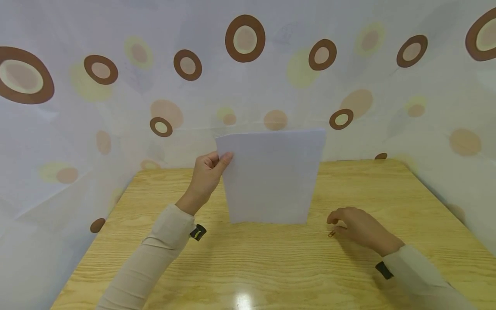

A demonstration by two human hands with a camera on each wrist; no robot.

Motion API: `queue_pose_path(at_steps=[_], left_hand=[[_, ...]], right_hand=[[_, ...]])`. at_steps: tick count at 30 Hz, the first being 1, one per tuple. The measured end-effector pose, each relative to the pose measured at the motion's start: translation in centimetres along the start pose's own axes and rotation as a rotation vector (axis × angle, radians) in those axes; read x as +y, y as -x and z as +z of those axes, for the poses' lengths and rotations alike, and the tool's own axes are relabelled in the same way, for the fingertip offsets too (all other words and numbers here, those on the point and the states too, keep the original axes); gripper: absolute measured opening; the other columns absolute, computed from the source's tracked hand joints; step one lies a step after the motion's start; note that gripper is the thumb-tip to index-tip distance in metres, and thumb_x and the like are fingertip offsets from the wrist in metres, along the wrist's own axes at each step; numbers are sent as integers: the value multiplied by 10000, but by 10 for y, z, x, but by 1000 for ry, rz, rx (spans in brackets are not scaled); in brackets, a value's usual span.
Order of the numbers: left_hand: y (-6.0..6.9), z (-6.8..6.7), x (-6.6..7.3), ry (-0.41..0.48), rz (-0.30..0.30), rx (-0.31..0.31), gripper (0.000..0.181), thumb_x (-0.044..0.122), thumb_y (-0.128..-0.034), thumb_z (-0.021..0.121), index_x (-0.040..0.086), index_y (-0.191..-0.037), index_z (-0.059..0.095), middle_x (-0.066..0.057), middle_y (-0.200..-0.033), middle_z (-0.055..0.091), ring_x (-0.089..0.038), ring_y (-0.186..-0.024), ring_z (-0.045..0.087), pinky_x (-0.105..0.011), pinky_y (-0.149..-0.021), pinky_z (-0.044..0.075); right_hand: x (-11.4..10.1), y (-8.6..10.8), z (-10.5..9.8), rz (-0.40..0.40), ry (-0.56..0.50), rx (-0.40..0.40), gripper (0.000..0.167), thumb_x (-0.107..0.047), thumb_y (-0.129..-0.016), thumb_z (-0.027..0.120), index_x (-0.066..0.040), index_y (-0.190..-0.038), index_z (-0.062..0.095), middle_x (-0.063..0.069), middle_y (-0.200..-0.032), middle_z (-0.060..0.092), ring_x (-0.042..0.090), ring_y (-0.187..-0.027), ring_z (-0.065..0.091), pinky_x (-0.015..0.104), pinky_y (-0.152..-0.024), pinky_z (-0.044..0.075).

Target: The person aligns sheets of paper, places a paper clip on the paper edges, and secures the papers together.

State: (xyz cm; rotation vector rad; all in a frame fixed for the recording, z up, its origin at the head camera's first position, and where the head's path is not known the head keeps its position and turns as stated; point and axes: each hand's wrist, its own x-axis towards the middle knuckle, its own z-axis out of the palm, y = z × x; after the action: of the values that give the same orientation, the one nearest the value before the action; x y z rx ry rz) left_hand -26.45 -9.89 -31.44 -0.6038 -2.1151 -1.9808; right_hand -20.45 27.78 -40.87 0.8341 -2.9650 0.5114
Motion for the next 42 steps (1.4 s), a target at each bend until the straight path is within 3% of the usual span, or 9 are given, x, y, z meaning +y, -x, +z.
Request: queue_pose_path(at_steps=[6,10,13,17,29,42], left_hand=[[0,0,-2,-17,4,2,330,208,-975,577,-105,-906,657,75,-610,579,-64,-577,442,-205,-565,358],[1,0,-1,-10,6,1,323,200,-975,577,-108,-924,661,72,-639,606,-63,-605,514,-202,-597,412],[1,0,-1,9,13,-6,305,178,-975,576,-110,-1006,670,27,-805,707,-92,-782,642,-231,-747,498],[1,-1,-2,22,19,-15,296,159,-977,571,-111,-1053,663,-43,-892,721,-121,-847,671,-268,-815,519],[1,0,-1,37,8,-17,307,161,-978,568,-119,-1066,655,-40,-895,722,-115,-840,674,-268,-809,524],[0,1,-3,47,8,-16,316,172,-979,568,-119,-1068,652,-9,-895,719,-125,-844,671,-273,-806,522]], right_hand=[[14,-2,9,-52,-67,-63,166,-121,-821,743,-115,-974,679,-49,-918,666,109,-804,622,304,-696,521],[18,-5,12,-55,-87,-76,147,-114,-809,755,-139,-925,669,-61,-878,645,55,-751,585,261,-652,502],[18,-6,12,-38,-101,-92,133,-97,-811,751,-159,-877,653,-81,-841,621,22,-718,546,249,-626,480],[16,-8,12,-45,-112,-106,138,-57,-821,733,-149,-822,631,-89,-802,601,8,-696,521,244,-606,463],[16,-8,16,0,-121,-136,180,-52,-847,704,-154,-779,573,-100,-763,551,4,-638,439,225,-566,411],[23,-7,19,-41,-130,-148,152,-82,-910,639,-154,-818,542,-122,-737,522,0,-627,412,216,-562,390]])
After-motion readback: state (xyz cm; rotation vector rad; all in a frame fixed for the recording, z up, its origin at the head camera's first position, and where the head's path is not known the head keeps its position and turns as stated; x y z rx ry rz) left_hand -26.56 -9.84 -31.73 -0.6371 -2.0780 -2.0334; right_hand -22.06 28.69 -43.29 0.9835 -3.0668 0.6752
